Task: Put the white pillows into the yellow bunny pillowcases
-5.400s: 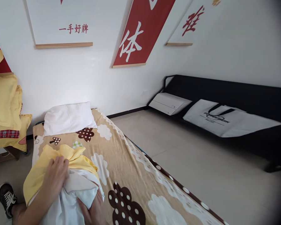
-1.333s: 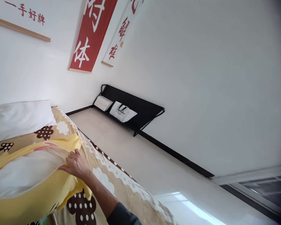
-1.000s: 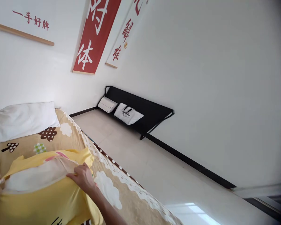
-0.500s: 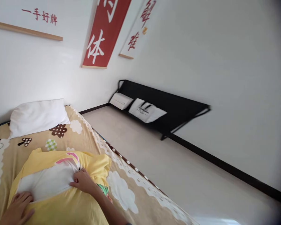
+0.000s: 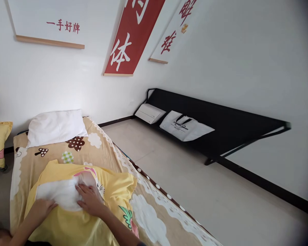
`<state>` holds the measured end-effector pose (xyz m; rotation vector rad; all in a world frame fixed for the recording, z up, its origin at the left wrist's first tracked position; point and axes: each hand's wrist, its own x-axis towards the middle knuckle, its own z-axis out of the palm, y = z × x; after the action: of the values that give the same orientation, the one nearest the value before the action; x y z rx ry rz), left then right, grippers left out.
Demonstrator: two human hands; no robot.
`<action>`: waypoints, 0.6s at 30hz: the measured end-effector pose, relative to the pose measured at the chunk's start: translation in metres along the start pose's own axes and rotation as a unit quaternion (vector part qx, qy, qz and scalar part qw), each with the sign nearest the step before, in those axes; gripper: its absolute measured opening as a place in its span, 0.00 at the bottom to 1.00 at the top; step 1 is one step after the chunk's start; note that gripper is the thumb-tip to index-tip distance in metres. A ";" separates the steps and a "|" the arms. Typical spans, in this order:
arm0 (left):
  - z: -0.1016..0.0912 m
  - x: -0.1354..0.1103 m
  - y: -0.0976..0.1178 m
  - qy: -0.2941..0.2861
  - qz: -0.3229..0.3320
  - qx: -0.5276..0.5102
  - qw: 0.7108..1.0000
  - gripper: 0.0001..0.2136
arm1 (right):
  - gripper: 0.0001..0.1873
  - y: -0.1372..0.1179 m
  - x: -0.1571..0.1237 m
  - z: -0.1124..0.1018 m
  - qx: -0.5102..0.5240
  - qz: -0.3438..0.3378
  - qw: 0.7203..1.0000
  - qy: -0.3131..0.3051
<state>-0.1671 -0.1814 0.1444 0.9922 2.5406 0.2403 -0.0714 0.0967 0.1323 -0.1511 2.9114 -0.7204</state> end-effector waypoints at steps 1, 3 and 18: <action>-0.004 -0.002 0.001 0.032 0.017 -0.008 0.999 0.23 | 0.27 0.005 -0.002 -0.010 0.010 0.000 0.999 0.036; -0.012 -0.007 0.003 0.124 0.079 -0.024 0.989 0.24 | 0.22 0.020 -0.009 -0.037 0.008 0.038 0.991 0.125; -0.010 0.027 0.021 0.071 -0.017 -0.053 0.996 0.21 | 0.20 0.066 -0.048 -0.009 -0.112 0.206 0.919 0.316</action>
<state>-0.1770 -0.1476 0.1515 0.9214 2.6372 0.4457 -0.0293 0.1647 0.1144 0.8001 3.4256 -0.4091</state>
